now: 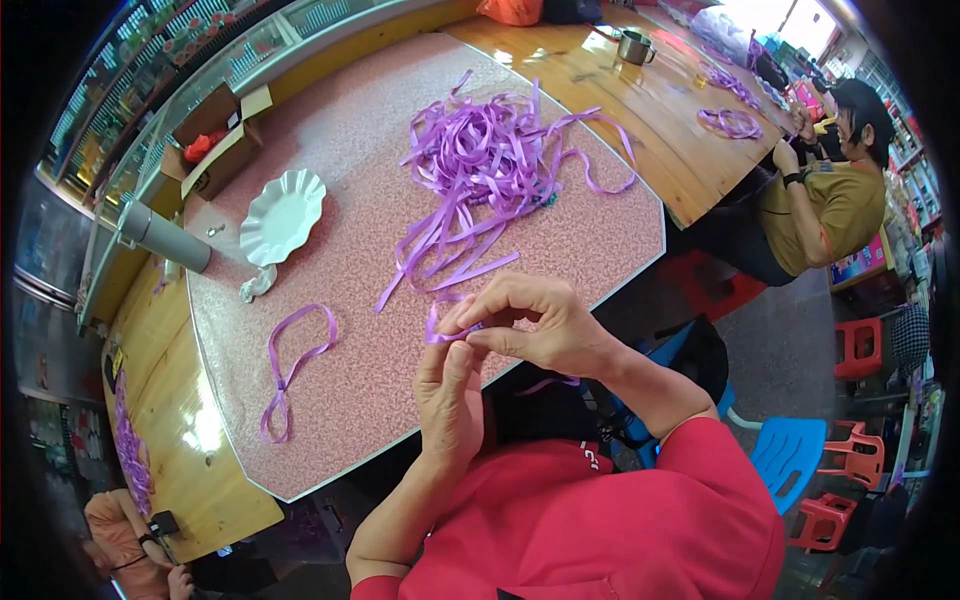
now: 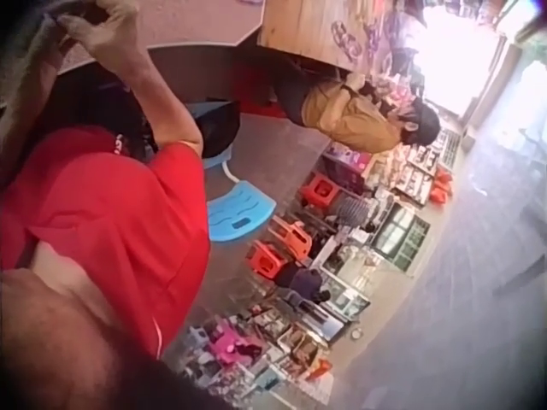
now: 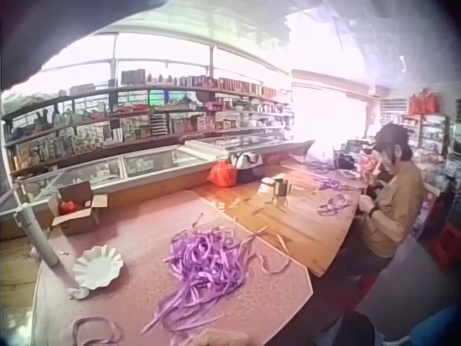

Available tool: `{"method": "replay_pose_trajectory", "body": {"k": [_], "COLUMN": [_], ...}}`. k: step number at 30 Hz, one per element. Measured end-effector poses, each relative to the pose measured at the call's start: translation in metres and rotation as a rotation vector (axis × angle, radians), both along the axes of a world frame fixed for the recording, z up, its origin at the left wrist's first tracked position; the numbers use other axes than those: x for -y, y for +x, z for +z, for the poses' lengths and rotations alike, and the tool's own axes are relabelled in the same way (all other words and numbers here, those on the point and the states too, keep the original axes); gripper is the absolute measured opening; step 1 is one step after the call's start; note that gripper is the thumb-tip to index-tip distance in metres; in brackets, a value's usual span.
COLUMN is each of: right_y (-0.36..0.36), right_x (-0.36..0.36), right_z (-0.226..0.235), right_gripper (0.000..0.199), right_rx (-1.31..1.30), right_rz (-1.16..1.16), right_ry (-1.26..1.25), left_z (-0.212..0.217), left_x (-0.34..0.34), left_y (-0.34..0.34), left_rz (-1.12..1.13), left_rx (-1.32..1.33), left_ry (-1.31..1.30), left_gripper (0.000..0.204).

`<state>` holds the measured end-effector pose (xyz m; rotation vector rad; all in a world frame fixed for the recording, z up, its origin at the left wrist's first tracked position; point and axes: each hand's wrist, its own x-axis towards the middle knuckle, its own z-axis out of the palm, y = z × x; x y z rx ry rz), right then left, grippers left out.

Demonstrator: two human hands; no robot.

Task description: The person is untangling long purple plastic ribbons and tying knots or loops in them.

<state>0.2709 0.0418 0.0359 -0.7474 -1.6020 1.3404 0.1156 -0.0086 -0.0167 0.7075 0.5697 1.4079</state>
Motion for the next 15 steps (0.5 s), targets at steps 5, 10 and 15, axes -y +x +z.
{"method": "replay_pose_trajectory", "body": {"k": [5, 10, 15], "right_y": [-0.006, -0.015, -0.019], "right_x": [0.0, 0.008, 0.012], "right_z": [-0.004, -0.014, -0.011], "right_gripper": [0.021, 0.018, 0.018], "right_rx": [0.156, -0.032, -0.11], "right_rz": [0.01, -0.018, 0.024], "right_ry": [0.12, -0.029, -0.125], "left_z": [-0.001, 0.007, 0.009], "left_x": [-0.001, 0.004, 0.006], "left_y": [-0.013, -0.015, -0.017], "left_rz": [0.157, 0.176, 0.155], "left_rx": [-0.012, -0.04, -0.03], "left_ry": [-0.051, -0.035, -0.008], "left_gripper": [0.02, 0.018, 0.019]}}
